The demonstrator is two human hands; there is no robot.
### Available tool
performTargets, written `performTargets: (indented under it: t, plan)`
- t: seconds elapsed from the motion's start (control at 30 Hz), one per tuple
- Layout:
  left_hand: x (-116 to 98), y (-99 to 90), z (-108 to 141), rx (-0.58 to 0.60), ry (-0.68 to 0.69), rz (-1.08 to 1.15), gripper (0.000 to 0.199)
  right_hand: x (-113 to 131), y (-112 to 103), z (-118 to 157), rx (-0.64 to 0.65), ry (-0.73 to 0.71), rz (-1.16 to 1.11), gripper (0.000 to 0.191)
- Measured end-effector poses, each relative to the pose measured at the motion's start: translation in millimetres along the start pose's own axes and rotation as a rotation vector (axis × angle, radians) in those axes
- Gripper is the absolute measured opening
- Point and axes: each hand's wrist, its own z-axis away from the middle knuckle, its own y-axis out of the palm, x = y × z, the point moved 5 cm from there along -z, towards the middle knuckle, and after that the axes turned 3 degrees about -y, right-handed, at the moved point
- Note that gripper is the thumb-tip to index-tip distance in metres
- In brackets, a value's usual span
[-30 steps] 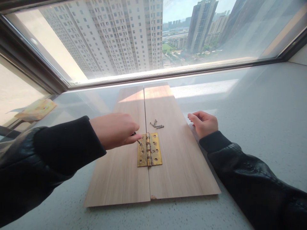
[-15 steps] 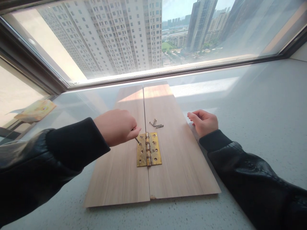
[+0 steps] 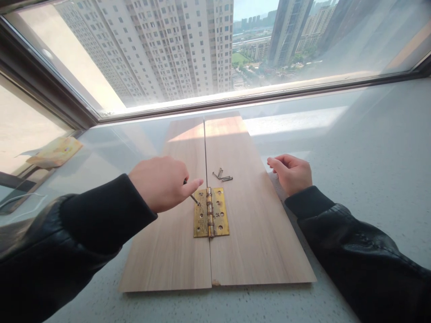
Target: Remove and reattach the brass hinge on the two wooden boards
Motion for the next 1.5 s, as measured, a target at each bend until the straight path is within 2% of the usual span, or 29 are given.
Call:
performTargets:
  t: [0.1, 0.27, 0.33, 0.4, 0.53, 0.6, 0.67, 0.83, 0.97, 1.03, 1.2, 1.27, 1.33, 1.5]
  plan:
    - [-8.9, -0.3, 0.2, -0.017, 0.155, -0.067, 0.052, -0.5, 1.1, 0.2, 0.012, -0.005, 0.0, 0.024]
    - [-14.8, 2.3, -5.0, 0.029, 0.443, -0.095, 0.043, -0.2, 2.5, -0.9, 0.007, -0.013, 0.004, 0.022]
    - [-15.3, 0.9, -7.6, 0.034, 0.491, -0.081, 0.04, -0.3, 2.6, -1.6, -0.002, -0.011, 0.004, 0.022]
    - [-11.4, -1.6, -11.0, 0.027, 0.411, -0.059, 0.044, -0.4, 2.5, -2.3, -0.012, -0.009, 0.006, 0.022]
    - [2.0, -3.7, -10.7, 0.018, 0.109, -0.053, 0.064, -1.2, 2.0, -3.5, -0.025, -0.003, 0.015, 0.023]
    - [4.1, -1.6, -6.9, 0.028, 0.049, -0.074, 0.069, -1.4, 2.2, -3.8, -0.023, -0.003, 0.017, 0.023]
    - [2.5, 1.7, -3.6, 0.038, 0.073, -0.08, 0.066, -1.7, 2.3, -3.8, -0.019, -0.004, 0.015, 0.023]
    - [-3.3, 6.7, -1.7, 0.046, 0.295, -0.081, 0.05, -2.7, 2.2, -3.8, -0.014, -0.005, 0.011, 0.023]
    - [-4.2, 5.2, -3.9, 0.056, 0.389, -0.097, 0.042, -3.3, 1.9, -4.2, -0.018, -0.009, 0.004, 0.024]
    - [-3.0, 2.8, -4.4, 0.04, 0.355, -0.083, 0.043, -3.5, 1.8, -4.0, -0.017, -0.005, -0.001, 0.024]
    - [5.6, 1.7, -0.6, 0.074, 0.064, -0.01, 0.065, -4.0, 1.6, -3.1, -0.015, 0.003, -0.008, 0.023]
    - [3.7, 1.5, 0.2, 0.066, 0.039, -0.028, 0.064, -4.3, 1.7, -3.0, -0.014, 0.006, -0.009, 0.023]
    - [-1.6, 0.6, -2.0, 0.041, 0.095, -0.071, 0.057, -4.3, 1.9, -3.1, -0.014, 0.006, -0.009, 0.023]
    - [-13.7, 1.0, -12.6, 0.028, 0.345, -0.144, 0.05, -3.6, 2.7, -3.7, -0.014, -0.009, -0.002, 0.024]
